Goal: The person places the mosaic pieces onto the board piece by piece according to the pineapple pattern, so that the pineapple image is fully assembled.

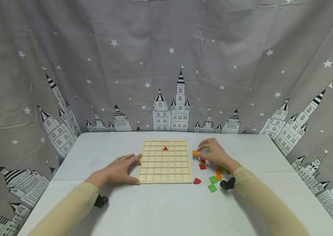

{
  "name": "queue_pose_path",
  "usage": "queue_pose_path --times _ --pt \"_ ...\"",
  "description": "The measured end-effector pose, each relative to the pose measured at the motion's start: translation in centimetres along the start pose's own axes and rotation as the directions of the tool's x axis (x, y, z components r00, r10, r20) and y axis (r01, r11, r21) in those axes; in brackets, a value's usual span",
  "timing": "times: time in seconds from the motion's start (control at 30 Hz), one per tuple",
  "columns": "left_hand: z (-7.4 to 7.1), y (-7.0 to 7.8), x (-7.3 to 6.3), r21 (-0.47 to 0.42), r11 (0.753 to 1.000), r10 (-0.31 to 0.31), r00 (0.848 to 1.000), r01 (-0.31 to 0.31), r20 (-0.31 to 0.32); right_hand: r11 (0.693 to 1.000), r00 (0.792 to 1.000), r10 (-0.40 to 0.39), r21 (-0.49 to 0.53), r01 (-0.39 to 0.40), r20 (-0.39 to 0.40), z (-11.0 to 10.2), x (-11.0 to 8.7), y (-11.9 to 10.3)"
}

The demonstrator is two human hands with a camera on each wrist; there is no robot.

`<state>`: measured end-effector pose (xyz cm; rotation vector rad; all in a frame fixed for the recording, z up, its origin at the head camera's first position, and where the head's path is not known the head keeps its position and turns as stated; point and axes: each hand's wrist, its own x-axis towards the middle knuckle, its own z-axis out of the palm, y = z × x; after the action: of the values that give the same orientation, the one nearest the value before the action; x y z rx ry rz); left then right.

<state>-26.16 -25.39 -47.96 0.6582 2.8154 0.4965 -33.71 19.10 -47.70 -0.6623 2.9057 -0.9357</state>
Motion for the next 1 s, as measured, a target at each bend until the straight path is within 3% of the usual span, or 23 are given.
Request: queue_pose_path --times 0.2,0.33,0.63,1.0 --pt "0.1 0.0 0.0 -0.002 1.0 -0.021 1.0 0.021 0.014 0.995 0.995 -0.101 0.022 0.1 0.018 1.6 1.6 -2.6" --pt "0.1 0.0 0.1 -0.004 1.0 -0.012 1.0 0.012 0.014 0.991 0.991 -0.129 0.049 0.127 0.037 2.7 2.5 -3.9" --pt "-0.1 -0.1 0.1 -0.011 1.0 0.011 1.0 -0.011 0.01 0.986 0.986 -0.165 -0.005 0.166 0.029 4.8 4.4 -6.0" --pt "-0.2 0.0 -0.1 -0.031 0.999 0.009 1.0 -0.009 0.019 0.984 0.99 -0.141 -0.109 0.142 0.019 6.6 5.7 -7.4"
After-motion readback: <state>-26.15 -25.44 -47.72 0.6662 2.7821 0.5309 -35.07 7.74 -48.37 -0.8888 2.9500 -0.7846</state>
